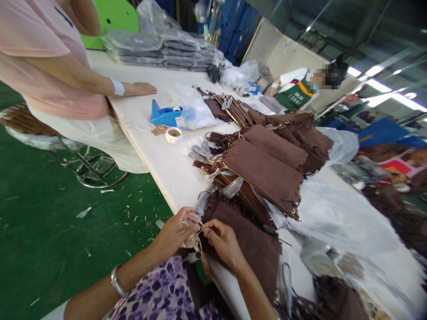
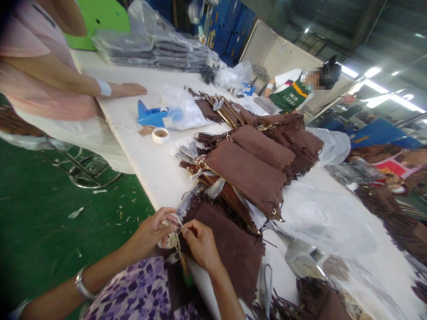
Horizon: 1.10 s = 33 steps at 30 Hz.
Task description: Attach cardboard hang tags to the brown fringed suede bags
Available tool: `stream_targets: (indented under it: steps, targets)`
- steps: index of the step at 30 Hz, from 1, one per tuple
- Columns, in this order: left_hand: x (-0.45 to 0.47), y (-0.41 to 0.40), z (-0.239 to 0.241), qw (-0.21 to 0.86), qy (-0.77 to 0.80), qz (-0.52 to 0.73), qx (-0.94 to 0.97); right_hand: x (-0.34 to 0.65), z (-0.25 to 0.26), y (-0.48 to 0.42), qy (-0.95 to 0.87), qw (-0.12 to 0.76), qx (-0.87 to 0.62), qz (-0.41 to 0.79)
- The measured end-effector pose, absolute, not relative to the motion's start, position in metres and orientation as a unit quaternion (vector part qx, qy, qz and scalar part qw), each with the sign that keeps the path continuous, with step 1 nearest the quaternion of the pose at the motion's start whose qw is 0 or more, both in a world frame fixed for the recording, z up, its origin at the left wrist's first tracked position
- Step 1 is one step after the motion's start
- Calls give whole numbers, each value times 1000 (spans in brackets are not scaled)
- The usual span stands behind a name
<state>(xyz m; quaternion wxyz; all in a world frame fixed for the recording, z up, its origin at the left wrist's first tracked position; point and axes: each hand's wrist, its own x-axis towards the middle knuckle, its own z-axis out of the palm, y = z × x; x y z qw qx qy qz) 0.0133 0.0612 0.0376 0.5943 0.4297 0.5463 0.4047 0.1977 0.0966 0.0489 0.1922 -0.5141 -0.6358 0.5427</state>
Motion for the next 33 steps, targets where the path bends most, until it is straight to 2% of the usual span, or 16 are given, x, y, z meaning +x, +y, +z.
stream_targets:
  steps: [5, 11, 13, 18, 23, 27, 33]
  targets:
    - [26, 65, 16, 663, 510, 377, 398, 196, 46, 94, -651, 216, -504, 525]
    - [24, 84, -17, 582, 512, 344, 529, 200, 22, 100, -693, 231, -524, 438]
    - [26, 81, -15, 596, 509, 352, 512, 199, 23, 97, -705, 235, -531, 407]
    - [27, 69, 17, 766, 413, 333, 362, 200, 48, 78, -739, 216, -528, 357]
    - [15, 66, 28, 799, 400, 359, 269, 225, 59, 46, -724, 211, -570, 328]
    - [10, 60, 29, 818, 378, 363, 238, 233, 52, 2, -740, 169, -580, 295]
    - [6, 58, 32, 823, 360, 376, 229, 203, 28, -27, -792, 172, -568, 145]
